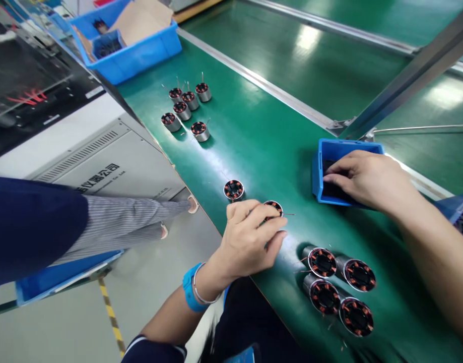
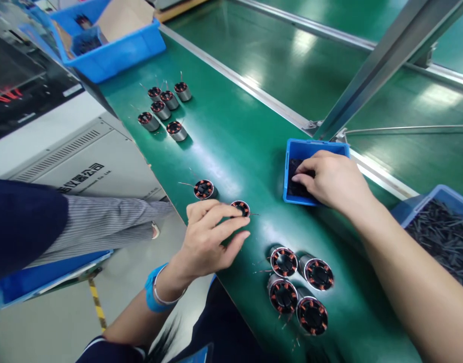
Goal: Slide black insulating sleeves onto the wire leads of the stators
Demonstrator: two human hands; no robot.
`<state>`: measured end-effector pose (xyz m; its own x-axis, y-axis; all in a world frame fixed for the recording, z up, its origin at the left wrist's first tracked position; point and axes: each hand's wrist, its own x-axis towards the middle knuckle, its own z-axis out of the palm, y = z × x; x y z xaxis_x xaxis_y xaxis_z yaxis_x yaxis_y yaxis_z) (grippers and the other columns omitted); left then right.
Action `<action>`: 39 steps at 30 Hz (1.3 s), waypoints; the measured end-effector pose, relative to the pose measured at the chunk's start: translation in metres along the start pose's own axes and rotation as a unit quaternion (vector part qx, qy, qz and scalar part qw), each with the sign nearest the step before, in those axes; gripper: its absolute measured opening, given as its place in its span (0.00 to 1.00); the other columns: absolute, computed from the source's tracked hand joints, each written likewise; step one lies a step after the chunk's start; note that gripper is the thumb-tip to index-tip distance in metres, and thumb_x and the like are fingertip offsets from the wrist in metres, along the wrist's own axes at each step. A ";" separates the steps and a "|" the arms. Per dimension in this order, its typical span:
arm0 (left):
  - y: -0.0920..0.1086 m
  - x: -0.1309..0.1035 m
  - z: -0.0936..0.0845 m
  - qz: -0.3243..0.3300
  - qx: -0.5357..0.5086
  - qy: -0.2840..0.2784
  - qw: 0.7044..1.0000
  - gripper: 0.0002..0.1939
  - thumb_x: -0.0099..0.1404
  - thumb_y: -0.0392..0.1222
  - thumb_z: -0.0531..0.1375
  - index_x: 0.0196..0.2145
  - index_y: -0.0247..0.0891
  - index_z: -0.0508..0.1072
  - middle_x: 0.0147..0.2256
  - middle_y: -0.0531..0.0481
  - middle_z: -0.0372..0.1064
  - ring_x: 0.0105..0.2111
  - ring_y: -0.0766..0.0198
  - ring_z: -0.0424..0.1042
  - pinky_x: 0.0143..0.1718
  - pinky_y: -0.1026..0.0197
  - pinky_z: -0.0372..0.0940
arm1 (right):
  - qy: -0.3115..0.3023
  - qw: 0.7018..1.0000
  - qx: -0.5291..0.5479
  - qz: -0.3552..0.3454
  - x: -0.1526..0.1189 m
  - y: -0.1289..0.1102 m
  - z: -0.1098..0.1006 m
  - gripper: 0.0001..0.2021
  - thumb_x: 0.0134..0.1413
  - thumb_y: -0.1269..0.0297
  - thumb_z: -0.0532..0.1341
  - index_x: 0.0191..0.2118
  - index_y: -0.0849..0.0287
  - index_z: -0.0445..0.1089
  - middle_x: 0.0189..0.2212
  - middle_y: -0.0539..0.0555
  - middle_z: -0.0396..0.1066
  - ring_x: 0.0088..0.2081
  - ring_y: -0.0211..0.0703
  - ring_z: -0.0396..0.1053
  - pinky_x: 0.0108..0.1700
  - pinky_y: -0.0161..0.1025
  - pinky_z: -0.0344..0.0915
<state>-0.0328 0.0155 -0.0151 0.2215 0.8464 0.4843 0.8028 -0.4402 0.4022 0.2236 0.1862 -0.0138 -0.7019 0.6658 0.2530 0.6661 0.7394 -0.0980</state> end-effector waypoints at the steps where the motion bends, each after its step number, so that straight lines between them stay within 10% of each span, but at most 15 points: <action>1: 0.000 0.004 -0.001 0.004 -0.007 -0.018 1.000 0.15 0.62 0.40 0.64 0.47 0.40 0.77 0.48 0.46 0.76 0.50 0.49 0.69 0.53 0.45 0.60 | 0.004 1.000 0.000 0.002 0.000 0.000 -0.003 0.07 0.58 0.61 0.65 0.34 0.58 0.79 0.32 0.60 0.78 0.30 0.48 0.71 0.29 0.42 0.63; 7: -0.004 0.003 0.008 -0.045 -0.071 -0.026 0.996 0.15 0.65 0.34 0.59 0.50 0.35 0.73 0.48 0.41 0.76 0.49 0.54 0.75 0.50 0.50 0.71 | 0.057 0.994 0.080 0.057 -0.009 -0.043 -0.030 0.09 0.61 0.66 0.61 0.39 0.59 0.80 0.35 0.60 0.78 0.33 0.48 0.74 0.35 0.44 0.69; 13: 0.012 -0.026 0.021 -0.107 -0.143 0.063 0.982 0.24 0.62 0.38 0.67 0.55 0.40 0.69 0.45 0.45 0.78 0.43 0.58 0.78 0.45 0.55 0.74 | -0.071 0.937 0.339 0.042 -0.026 -0.100 -0.031 0.12 0.61 0.71 0.59 0.46 0.56 0.77 0.36 0.52 0.78 0.35 0.39 0.75 0.36 0.36 0.71; 39: 0.012 -0.033 0.024 -0.123 -0.172 0.079 0.974 0.26 0.59 0.39 0.70 0.54 0.38 0.69 0.43 0.45 0.77 0.40 0.60 0.75 0.42 0.58 0.71 | -0.084 0.958 0.274 0.032 -0.018 -0.106 -0.039 0.13 0.58 0.73 0.58 0.46 0.65 0.75 0.29 0.52 0.74 0.30 0.37 0.71 0.32 0.35 0.67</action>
<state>-0.0171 -0.0100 -0.0450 -0.0638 0.8946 0.4423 0.5818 -0.3267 0.7448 0.1758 0.0920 0.0292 -0.7256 0.6839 0.0764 0.5086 0.6078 -0.6098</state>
